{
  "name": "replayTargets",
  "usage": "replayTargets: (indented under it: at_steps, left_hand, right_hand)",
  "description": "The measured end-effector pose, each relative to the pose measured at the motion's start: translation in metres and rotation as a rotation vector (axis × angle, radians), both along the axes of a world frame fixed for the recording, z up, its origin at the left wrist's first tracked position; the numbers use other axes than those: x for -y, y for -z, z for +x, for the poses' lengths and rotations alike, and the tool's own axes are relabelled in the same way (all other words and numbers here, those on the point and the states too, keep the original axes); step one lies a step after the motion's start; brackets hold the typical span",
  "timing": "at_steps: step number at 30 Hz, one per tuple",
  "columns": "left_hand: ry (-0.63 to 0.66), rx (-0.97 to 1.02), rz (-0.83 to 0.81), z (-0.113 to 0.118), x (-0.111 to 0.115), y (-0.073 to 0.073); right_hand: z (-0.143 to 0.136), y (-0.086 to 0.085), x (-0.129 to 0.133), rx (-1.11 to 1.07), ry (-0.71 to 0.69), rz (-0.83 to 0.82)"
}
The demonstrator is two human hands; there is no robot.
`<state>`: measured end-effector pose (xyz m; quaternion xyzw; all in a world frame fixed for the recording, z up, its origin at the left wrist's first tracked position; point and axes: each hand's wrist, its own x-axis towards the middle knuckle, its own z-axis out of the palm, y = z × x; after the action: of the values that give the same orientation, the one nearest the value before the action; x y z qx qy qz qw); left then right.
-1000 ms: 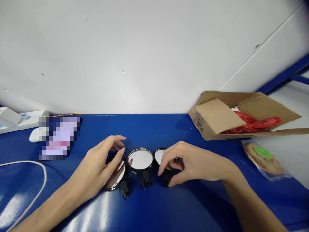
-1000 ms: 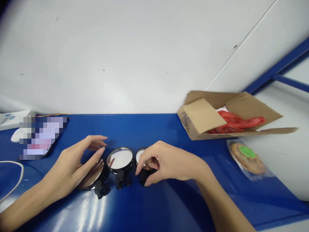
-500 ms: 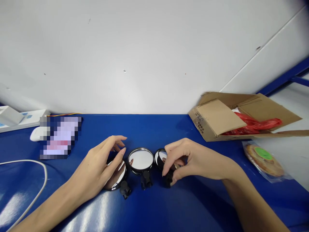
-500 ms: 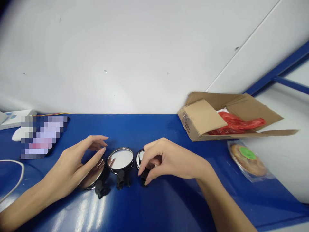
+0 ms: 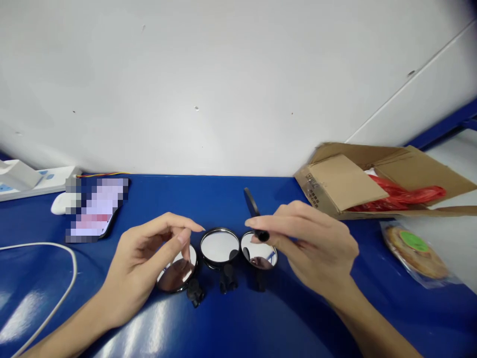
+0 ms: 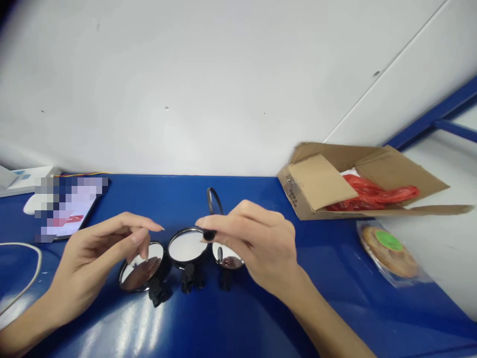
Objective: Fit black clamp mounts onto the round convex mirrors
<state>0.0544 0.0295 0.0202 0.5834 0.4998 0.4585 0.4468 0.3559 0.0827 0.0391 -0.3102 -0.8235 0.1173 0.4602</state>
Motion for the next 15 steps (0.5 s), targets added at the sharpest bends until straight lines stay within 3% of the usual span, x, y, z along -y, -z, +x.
replayTargets:
  at_steps: [4, 9, 12, 15]
  left_hand:
    - [0.185, 0.253, -0.206, 0.001, 0.003, -0.006]
    - [0.388, 0.354, -0.317, -0.003, -0.003, -0.010]
    - [0.411, 0.366, -0.358, -0.003, -0.002, -0.006]
    - [0.345, 0.397, -0.401, -0.001, 0.001, 0.000]
  right_hand:
    - [-0.014, -0.003, 0.020, 0.130, -0.043, 0.270]
    - [-0.034, 0.002, 0.034, 0.194, -0.078, 0.430]
    - [-0.041, 0.009, 0.036, 0.143, -0.086, 0.508]
    - [-0.041, 0.006, 0.035, 0.245, -0.148, 0.507]
